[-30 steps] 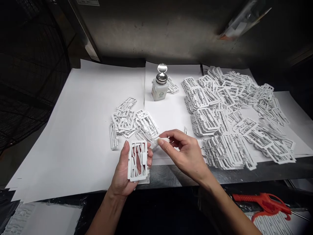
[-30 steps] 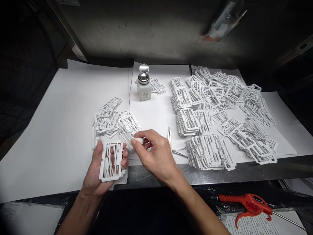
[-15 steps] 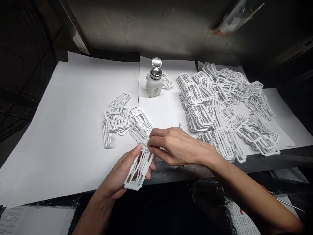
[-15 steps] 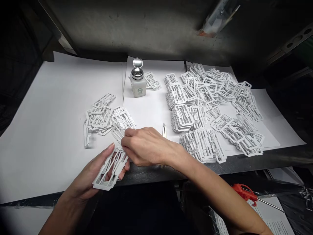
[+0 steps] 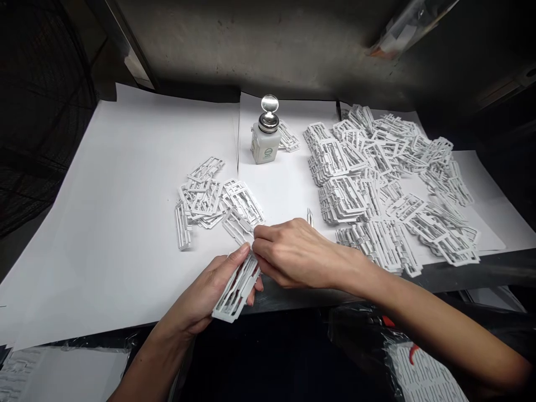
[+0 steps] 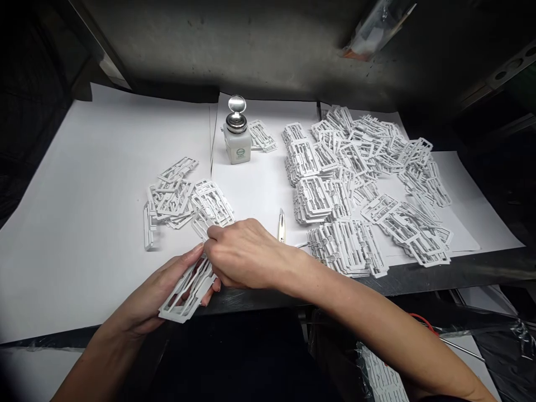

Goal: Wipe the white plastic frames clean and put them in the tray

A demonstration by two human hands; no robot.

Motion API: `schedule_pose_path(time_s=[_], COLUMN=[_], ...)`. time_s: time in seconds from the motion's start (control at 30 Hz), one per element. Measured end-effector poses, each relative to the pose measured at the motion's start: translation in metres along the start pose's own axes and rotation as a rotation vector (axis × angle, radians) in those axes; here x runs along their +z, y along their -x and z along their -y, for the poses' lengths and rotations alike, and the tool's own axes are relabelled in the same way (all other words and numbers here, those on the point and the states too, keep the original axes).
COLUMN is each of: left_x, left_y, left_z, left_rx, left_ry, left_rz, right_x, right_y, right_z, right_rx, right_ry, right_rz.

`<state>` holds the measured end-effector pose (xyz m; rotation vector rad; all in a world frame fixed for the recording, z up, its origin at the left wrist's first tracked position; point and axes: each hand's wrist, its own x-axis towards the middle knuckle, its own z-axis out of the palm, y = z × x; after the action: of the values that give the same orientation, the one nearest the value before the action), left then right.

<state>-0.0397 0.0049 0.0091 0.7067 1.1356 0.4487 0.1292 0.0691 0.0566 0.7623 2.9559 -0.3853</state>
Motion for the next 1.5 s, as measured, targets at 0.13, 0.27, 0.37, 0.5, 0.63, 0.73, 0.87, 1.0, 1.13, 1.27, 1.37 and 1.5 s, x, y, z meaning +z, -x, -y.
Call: schedule_pose_path(time_s=[0.13, 0.27, 0.37, 0.5, 0.63, 0.73, 0.87, 1.0, 1.13, 1.27, 1.37, 1.5], left_x=[-0.001, -0.001, -0.003, -0.006, -0.007, -0.008, -0.009, -0.007, -0.005, -0.003, -0.002, 0.0], left_y=[-0.001, -0.003, -0.005, -0.005, -0.005, -0.007, -0.011, -0.012, -0.013, -0.014, -0.013, -0.012], left_z=[0.003, 0.005, 0.006, 0.006, 0.005, 0.004, 0.005, 0.006, 0.005, 0.004, 0.003, 0.003], left_rx=[-0.019, -0.042, -0.048, -0.084, -0.12, -0.067, 0.072, 0.142, 0.157, 0.178, 0.186, 0.22], left_ry=[0.061, 0.197, 0.295, 0.389, 0.522, 0.627, 0.699, 0.742, 0.752, 0.797, 0.826, 0.811], left_rz=[0.018, 0.056, 0.073, 0.088, 0.094, 0.077, 0.052, -0.012, -0.072, -0.103, -0.105, -0.162], right_x=[0.01, 0.018, 0.023, 0.024, 0.021, 0.021, 0.029, 0.038, 0.043, 0.048, 0.053, 0.059], right_y=[0.002, 0.008, 0.015, 0.023, 0.03, 0.036, 0.042, 0.042, 0.039, 0.032, 0.025, 0.021], right_z=[0.0, -0.005, -0.01, -0.014, -0.015, -0.016, -0.012, 0.0, 0.019, 0.036, 0.043, 0.052], right_rx=[0.052, 0.091, 0.142, 0.208, 0.294, 0.395, 0.438, 0.477, 0.456, 0.36, 0.324, 0.305], right_ry=[-0.079, -0.225, -0.319, -0.406, -0.472, -0.583, -0.699, -0.761, -0.807, -0.875, -0.905, -0.899], right_rz=[-0.047, -0.084, -0.144, -0.15, -0.199, -0.302, -0.448, -0.534, -0.574, -0.582, -0.615, -0.576])
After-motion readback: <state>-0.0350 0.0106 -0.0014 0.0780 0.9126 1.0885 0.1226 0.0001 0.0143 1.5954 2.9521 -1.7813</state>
